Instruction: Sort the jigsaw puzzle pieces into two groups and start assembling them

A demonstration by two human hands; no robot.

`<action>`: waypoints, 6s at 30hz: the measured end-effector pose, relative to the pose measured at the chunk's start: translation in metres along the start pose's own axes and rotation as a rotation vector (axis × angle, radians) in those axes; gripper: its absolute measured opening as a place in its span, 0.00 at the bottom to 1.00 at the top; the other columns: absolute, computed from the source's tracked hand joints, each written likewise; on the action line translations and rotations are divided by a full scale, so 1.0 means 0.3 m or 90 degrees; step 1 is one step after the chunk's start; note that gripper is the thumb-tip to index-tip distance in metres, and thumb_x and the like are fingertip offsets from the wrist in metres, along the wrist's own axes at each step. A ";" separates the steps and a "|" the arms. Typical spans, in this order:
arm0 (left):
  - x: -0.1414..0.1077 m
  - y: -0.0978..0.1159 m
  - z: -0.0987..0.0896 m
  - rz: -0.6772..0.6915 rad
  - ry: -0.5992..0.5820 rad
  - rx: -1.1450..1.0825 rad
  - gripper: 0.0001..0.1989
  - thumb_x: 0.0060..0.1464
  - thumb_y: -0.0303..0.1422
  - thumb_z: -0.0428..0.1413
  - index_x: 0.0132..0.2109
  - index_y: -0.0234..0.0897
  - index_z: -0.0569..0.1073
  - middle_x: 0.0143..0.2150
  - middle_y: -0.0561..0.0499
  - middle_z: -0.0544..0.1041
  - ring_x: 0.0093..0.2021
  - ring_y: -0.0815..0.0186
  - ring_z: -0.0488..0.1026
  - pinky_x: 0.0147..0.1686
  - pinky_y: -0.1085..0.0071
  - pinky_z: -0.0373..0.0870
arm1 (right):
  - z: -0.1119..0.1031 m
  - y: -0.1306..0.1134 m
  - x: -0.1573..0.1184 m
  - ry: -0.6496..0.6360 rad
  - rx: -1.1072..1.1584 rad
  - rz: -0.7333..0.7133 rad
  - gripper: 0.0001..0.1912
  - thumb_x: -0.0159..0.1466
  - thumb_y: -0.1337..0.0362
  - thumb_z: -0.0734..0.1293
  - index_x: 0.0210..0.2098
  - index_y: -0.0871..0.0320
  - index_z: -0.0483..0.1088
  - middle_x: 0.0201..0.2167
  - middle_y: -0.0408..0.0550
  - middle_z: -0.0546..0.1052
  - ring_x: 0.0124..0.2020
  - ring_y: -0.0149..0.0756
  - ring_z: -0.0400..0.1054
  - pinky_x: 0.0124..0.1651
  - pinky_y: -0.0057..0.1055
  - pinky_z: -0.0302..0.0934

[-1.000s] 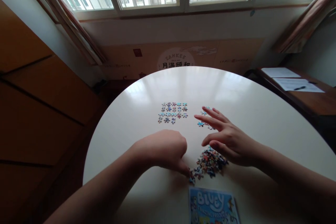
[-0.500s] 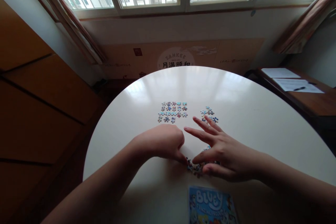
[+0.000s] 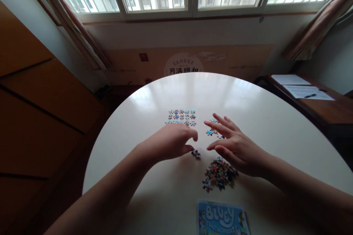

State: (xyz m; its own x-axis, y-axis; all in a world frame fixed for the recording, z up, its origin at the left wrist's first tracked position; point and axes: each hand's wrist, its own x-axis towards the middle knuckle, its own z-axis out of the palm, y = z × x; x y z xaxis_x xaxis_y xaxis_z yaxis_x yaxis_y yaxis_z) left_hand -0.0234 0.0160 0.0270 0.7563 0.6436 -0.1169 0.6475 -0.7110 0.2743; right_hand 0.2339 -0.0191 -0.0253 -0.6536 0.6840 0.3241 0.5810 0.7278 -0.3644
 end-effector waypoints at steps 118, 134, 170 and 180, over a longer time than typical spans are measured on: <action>0.040 -0.104 0.037 -0.061 0.098 0.039 0.11 0.59 0.30 0.56 0.45 0.44 0.82 0.43 0.48 0.80 0.38 0.63 0.76 0.38 0.68 0.70 | -0.019 0.020 0.008 0.066 0.010 -0.054 0.08 0.70 0.62 0.66 0.43 0.49 0.78 0.69 0.47 0.64 0.74 0.52 0.48 0.69 0.62 0.51; 0.016 -0.148 0.006 -0.146 0.147 0.049 0.09 0.58 0.34 0.58 0.41 0.42 0.84 0.41 0.48 0.80 0.35 0.64 0.74 0.34 0.71 0.67 | -0.019 0.020 0.006 0.042 0.003 -0.048 0.10 0.71 0.61 0.64 0.45 0.48 0.78 0.70 0.48 0.62 0.75 0.52 0.44 0.69 0.64 0.50; 0.048 -0.098 0.045 -0.159 0.122 0.042 0.09 0.57 0.32 0.58 0.42 0.45 0.83 0.45 0.50 0.80 0.40 0.60 0.76 0.40 0.65 0.71 | -0.013 0.024 0.006 0.046 -0.014 -0.053 0.10 0.71 0.61 0.64 0.45 0.47 0.78 0.70 0.47 0.62 0.74 0.51 0.45 0.69 0.63 0.50; 0.049 -0.098 0.048 -0.157 0.135 0.048 0.08 0.57 0.32 0.59 0.42 0.44 0.83 0.45 0.50 0.81 0.40 0.60 0.77 0.41 0.64 0.72 | -0.013 0.026 0.004 0.043 -0.019 -0.051 0.10 0.72 0.61 0.64 0.45 0.47 0.78 0.71 0.47 0.62 0.74 0.51 0.44 0.70 0.63 0.49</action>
State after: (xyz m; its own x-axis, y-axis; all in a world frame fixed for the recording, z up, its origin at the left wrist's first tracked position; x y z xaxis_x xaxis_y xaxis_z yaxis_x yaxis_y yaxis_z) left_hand -0.0299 0.0425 0.0035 0.5452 0.8377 0.0323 0.8195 -0.5407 0.1898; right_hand 0.2396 -0.0124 -0.0243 -0.6651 0.6241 0.4100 0.5429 0.7812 -0.3083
